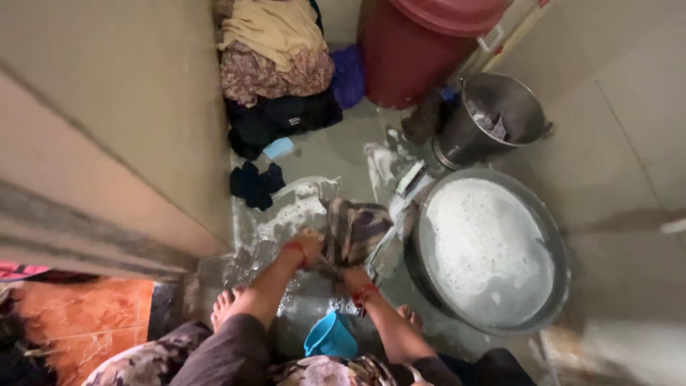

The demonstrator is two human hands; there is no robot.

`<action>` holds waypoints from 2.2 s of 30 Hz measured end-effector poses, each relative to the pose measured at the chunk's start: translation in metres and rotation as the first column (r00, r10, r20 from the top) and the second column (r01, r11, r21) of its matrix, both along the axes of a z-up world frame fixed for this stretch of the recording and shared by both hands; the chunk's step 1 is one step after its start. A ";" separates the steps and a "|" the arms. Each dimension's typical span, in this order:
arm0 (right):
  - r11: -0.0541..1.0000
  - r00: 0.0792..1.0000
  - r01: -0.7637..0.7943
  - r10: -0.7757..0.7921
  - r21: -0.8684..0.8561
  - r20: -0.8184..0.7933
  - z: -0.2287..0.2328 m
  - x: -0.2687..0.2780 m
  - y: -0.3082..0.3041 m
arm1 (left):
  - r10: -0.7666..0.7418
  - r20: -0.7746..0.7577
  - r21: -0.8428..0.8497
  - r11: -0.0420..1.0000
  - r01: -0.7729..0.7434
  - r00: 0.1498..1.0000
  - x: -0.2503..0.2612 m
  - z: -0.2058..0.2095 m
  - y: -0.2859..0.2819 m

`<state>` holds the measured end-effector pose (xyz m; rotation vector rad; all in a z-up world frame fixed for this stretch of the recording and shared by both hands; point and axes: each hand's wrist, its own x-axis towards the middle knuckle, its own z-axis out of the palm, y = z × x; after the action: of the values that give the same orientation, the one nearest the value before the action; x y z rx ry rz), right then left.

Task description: The person hand-washes a plaid shirt on a tiled floor using a bar of soap and a brush. They scrub the fabric, rinse it with water from a blue cup, and wring it out repeatedly.

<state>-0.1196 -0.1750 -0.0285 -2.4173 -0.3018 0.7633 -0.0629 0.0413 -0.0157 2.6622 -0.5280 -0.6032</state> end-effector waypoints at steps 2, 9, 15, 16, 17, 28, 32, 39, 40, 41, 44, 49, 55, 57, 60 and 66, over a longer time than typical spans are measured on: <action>0.965 0.979 0.197 -0.204 0.176 0.026 0.011 0.005 0.001 | 0.172 -0.092 -0.118 0.976 -0.182 0.981 0.023 0.018 0.001; 0.839 0.869 0.085 -0.326 0.538 0.372 0.120 0.106 -0.035 | 0.066 0.175 -0.729 0.679 0.085 0.982 0.095 0.173 0.025; 0.876 0.607 0.382 -0.478 0.295 0.635 0.115 0.116 -0.033 | 0.374 0.459 -0.858 0.422 0.294 0.806 0.109 0.324 0.082; 0.852 0.546 0.455 -0.498 0.261 0.674 0.109 0.113 -0.039 | 0.402 0.255 -0.959 0.218 0.179 0.879 0.107 0.339 0.098; 0.811 0.546 0.514 -0.560 0.279 0.623 0.107 0.111 -0.045 | 0.451 0.282 -0.956 0.208 0.207 0.847 0.101 0.349 0.111; 0.312 0.942 0.062 -0.334 0.948 0.048 0.323 0.078 0.033 | 0.271 0.667 -0.675 0.615 0.408 0.694 0.078 0.365 0.077; 0.591 0.979 0.022 -0.178 0.806 0.103 0.377 0.100 0.084 | 0.205 0.632 -0.667 0.636 0.389 0.748 0.061 0.367 0.066; 0.711 0.805 -0.056 -0.383 0.701 0.453 0.527 0.089 0.050 | 0.077 0.439 -0.799 0.490 0.349 0.895 0.074 0.322 0.072; 0.671 0.784 -0.038 -0.439 0.741 0.438 0.543 0.086 0.046 | 0.055 0.435 -0.785 0.512 0.349 0.899 0.082 0.304 0.065; 0.608 0.761 -0.017 -0.507 0.794 0.405 0.558 0.086 0.037 | 0.059 0.481 -0.705 0.619 0.346 0.875 0.092 0.285 0.057; 0.488 0.752 -0.129 -0.519 0.863 0.406 0.565 0.102 -0.009 | 0.149 0.564 -0.649 0.688 0.324 0.812 0.127 0.239 0.046; 0.586 0.582 0.266 -0.731 0.765 0.358 0.331 0.072 -0.113 | 0.221 0.147 -0.935 -0.286 0.208 0.964 0.126 0.253 0.052; 0.547 0.422 0.821 -0.775 0.164 0.471 0.070 -0.088 -0.107 | 0.249 0.551 -0.698 0.660 0.276 0.797 0.076 0.206 0.026; 0.466 0.387 0.884 -0.777 0.041 0.496 0.038 -0.123 -0.094 | 0.211 0.392 -0.784 0.586 0.205 0.896 0.067 0.168 0.021; 0.339 0.305 0.941 -0.826 -0.014 0.475 0.012 -0.137 -0.088 | 0.085 0.499 -0.795 0.441 0.416 0.863 0.045 0.124 -0.007; 0.279 0.267 0.960 -0.872 -0.030 0.411 0.008 -0.126 -0.092 | -0.227 0.002 -0.914 0.394 0.094 0.974 -0.006 0.082 -0.036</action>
<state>-0.2455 -0.2666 -0.0202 -2.3453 1.1807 -0.2012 -0.0689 0.0050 0.0666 1.4898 -0.7969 -0.3442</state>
